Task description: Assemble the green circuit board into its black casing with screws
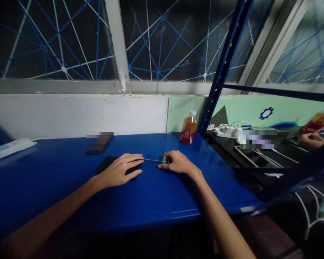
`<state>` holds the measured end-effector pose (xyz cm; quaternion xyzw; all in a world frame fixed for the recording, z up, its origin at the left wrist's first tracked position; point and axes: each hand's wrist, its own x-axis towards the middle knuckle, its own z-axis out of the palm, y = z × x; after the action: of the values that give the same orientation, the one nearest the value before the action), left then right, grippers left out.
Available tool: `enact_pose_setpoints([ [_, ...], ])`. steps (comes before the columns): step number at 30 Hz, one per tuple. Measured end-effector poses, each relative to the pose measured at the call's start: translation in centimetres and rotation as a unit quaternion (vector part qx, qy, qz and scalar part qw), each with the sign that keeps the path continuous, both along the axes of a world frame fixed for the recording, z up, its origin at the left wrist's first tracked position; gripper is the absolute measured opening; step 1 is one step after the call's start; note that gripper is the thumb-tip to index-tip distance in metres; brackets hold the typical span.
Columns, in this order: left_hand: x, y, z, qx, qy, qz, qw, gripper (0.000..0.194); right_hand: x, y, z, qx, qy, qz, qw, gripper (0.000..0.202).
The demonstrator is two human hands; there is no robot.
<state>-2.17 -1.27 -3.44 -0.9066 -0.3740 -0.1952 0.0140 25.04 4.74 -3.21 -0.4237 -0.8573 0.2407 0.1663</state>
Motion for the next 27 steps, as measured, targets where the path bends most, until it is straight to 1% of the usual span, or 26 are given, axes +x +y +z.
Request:
enact_pose_setpoints([
  [7, -0.02, 0.00, 0.06, -0.008, 0.012, -0.008, 1.000, 0.041, -0.02, -0.04, 0.01, 0.004, -0.003, -0.004, 1.000, 0.037],
  [16, 0.10, -0.11, 0.14, -0.020, 0.015, 0.002, 1.000, 0.044, -0.09, -0.07, 0.08, -0.002, -0.012, -0.005, 1.000, 0.038],
  [22, -0.03, -0.03, -0.02, -0.018, 0.020, -0.010, 1.000, 0.041, -0.05, -0.09, 0.01, -0.005, -0.007, -0.002, 1.000, 0.036],
  [27, -0.07, -0.04, 0.22, -0.043, 0.015, -0.016, 0.999, 0.039, -0.09, -0.09, -0.06, -0.013, 0.007, 0.009, 1.000, 0.038],
])
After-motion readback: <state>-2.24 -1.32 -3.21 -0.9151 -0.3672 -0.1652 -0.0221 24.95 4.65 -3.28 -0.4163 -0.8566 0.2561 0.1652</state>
